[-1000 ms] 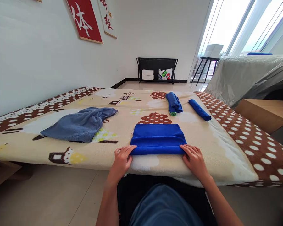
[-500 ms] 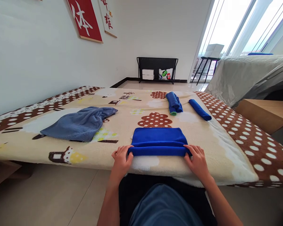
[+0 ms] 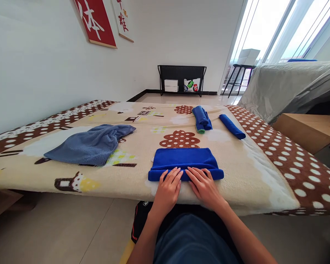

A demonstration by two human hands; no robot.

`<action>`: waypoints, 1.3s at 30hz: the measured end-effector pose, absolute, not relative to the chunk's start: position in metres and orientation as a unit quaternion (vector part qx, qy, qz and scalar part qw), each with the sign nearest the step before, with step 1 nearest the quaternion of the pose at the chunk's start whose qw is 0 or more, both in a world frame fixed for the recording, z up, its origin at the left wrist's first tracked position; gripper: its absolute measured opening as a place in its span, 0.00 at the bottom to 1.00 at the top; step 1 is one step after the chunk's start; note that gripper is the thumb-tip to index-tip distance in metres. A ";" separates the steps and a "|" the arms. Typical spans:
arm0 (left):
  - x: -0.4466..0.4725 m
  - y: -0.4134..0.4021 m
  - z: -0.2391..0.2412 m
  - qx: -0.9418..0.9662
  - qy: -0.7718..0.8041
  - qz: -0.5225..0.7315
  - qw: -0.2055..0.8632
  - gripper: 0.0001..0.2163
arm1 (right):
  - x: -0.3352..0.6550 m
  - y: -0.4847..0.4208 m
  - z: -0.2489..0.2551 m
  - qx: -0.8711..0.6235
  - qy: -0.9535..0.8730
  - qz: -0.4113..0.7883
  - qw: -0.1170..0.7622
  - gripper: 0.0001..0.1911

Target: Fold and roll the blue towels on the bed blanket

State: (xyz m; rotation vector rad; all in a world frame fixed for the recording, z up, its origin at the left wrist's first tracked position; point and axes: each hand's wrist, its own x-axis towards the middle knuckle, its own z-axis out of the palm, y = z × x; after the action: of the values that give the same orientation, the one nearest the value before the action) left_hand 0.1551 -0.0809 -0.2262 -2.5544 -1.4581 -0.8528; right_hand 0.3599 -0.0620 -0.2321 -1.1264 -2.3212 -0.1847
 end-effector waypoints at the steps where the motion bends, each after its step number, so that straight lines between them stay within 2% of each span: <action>1: 0.152 -0.079 -0.227 -0.823 -0.492 -0.283 0.037 0.20 | 0.360 -0.060 -0.231 -0.425 -0.861 -0.068 0.270 0.23; 10: 0.089 -0.064 -0.229 -0.742 -0.595 -0.307 -0.018 0.17 | 0.409 -0.048 -0.239 -0.539 -0.788 -0.098 0.280 0.21; 15: 0.100 -0.071 -0.228 -0.699 -0.640 -0.315 0.047 0.16 | 0.424 -0.044 -0.246 -0.593 -0.742 -0.129 0.284 0.20; 19: 0.145 -0.073 -0.225 -0.762 -0.567 -0.306 0.062 0.20 | 0.397 -0.048 -0.242 -0.571 -0.754 -0.120 0.301 0.18; 22: 0.179 -0.069 -0.224 -0.825 -0.491 -0.278 0.038 0.19 | 0.367 -0.052 -0.233 -0.506 -0.806 -0.068 0.300 0.18; 25: 0.196 -0.063 -0.225 -0.830 -0.489 -0.267 0.025 0.18 | 0.348 -0.052 -0.226 -0.476 -0.834 -0.036 0.277 0.18; 30: 0.171 -0.059 -0.226 -0.788 -0.546 -0.283 0.004 0.17 | 0.365 -0.043 -0.226 -0.525 -0.806 -0.056 0.268 0.20; 35: 0.118 -0.058 -0.229 -0.703 -0.646 -0.296 0.028 0.16 | 0.409 -0.039 -0.240 -0.594 -0.756 -0.094 0.259 0.20; 39: 0.117 -0.061 -0.229 -0.639 -0.706 -0.298 0.073 0.15 | 0.408 -0.044 -0.243 -0.616 -0.732 -0.136 0.256 0.18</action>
State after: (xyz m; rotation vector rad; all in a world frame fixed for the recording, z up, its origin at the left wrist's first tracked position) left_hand 0.1171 -0.0609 -0.2294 -1.9177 -2.1191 -0.8949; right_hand 0.4085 -0.0435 -0.2428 -1.6721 -1.9874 -0.3694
